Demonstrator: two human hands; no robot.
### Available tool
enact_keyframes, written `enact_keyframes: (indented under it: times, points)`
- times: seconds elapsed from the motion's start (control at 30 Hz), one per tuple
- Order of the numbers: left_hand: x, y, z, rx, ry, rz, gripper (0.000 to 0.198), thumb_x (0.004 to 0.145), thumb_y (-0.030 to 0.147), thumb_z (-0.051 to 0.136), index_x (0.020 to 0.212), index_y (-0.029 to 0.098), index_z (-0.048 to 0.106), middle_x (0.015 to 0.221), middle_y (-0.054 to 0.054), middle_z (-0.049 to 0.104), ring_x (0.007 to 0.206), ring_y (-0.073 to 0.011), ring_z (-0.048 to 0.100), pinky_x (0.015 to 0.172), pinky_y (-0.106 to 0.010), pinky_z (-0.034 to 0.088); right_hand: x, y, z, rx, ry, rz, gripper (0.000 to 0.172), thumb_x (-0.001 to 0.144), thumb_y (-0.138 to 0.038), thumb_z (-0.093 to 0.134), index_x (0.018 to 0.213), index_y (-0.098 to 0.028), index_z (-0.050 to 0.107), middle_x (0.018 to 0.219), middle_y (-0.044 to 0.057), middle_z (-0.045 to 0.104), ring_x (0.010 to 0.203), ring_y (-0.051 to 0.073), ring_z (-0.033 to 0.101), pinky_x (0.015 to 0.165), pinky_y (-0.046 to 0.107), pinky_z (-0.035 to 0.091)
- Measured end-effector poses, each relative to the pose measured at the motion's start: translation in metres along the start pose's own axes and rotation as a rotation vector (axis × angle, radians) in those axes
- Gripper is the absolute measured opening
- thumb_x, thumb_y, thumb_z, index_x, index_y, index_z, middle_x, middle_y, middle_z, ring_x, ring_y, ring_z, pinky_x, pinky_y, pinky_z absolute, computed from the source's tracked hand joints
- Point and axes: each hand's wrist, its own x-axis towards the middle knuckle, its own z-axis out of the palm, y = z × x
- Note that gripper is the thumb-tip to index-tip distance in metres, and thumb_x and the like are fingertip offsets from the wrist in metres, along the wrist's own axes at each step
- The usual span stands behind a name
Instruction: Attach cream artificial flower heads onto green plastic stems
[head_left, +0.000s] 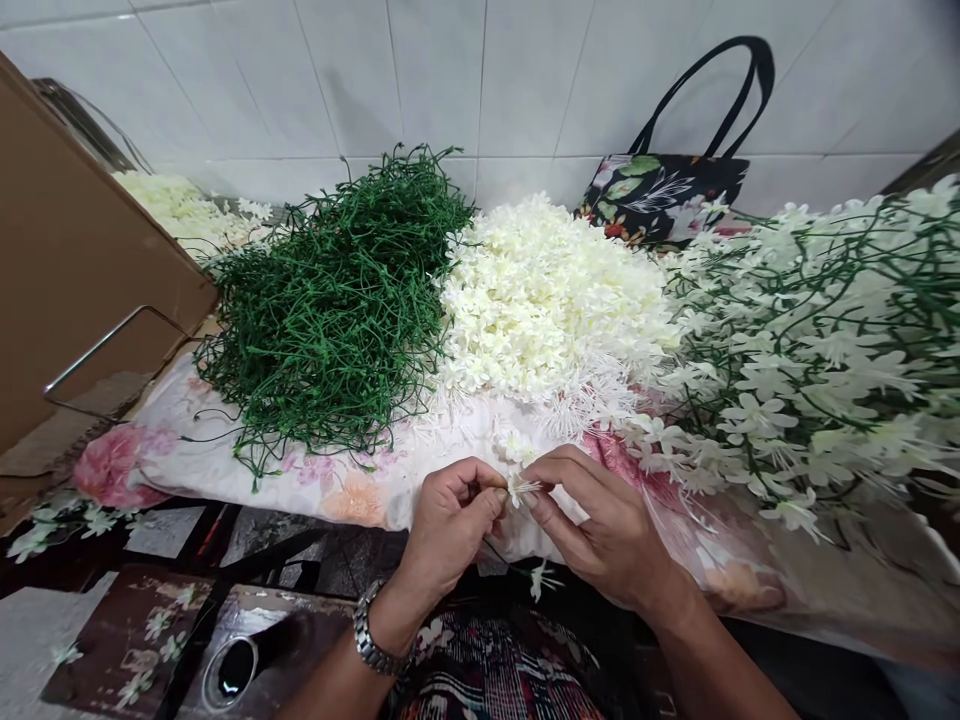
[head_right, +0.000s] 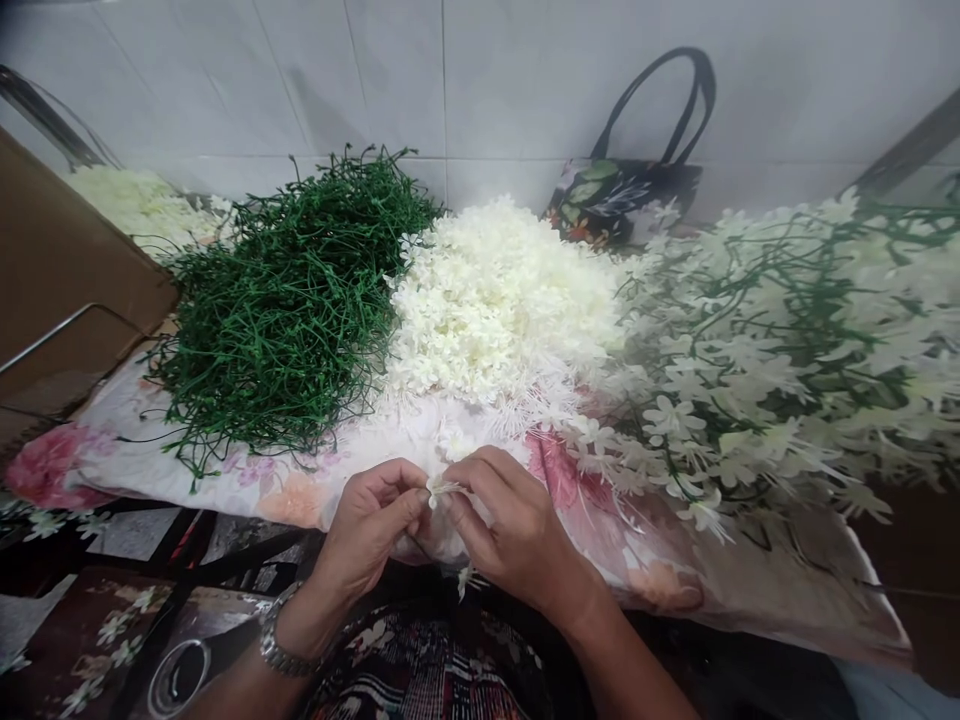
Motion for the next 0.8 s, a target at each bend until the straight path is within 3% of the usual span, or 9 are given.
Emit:
enact_keyframes:
  times: [0.23,0.47,0.8]
  points:
    - [0.001,-0.008,0.000,0.054,-0.020,0.034,0.005,0.063,0.017,0.058,0.059,0.015,0.057,0.046,0.007,0.051,0.037,-0.0052,0.046,0.039,-0.015,0.037,-0.001,0.001,0.002,0.046,-0.032,0.024,0.015,0.085,-0.006,0.046,0.079,-0.016,0.056,0.066,0.002,0.057,0.062,0.012,0.054,0.056,0.022,0.045]
    - [0.004,-0.015,0.000,0.072,0.041,0.079,0.005,0.064,0.018,0.055,0.061,0.015,0.057,0.041,0.008,0.045,0.034,-0.0041,0.036,0.035,-0.015,0.028,-0.005,0.008,0.014,0.037,-0.044,0.032,0.014,0.087,-0.008,0.042,0.082,-0.017,0.051,0.068,0.001,0.053,0.063,0.012,0.052,0.057,0.023,0.044]
    - [0.006,-0.010,0.001,0.116,0.001,0.067,0.008,0.064,0.021,0.056,0.059,0.015,0.058,0.042,0.007,0.047,0.035,-0.0051,0.037,0.036,-0.017,0.028,-0.006,0.009,0.018,0.033,-0.007,0.049,0.014,0.086,-0.007,0.044,0.080,-0.018,0.048,0.066,0.000,0.051,0.060,0.010,0.050,0.055,0.021,0.042]
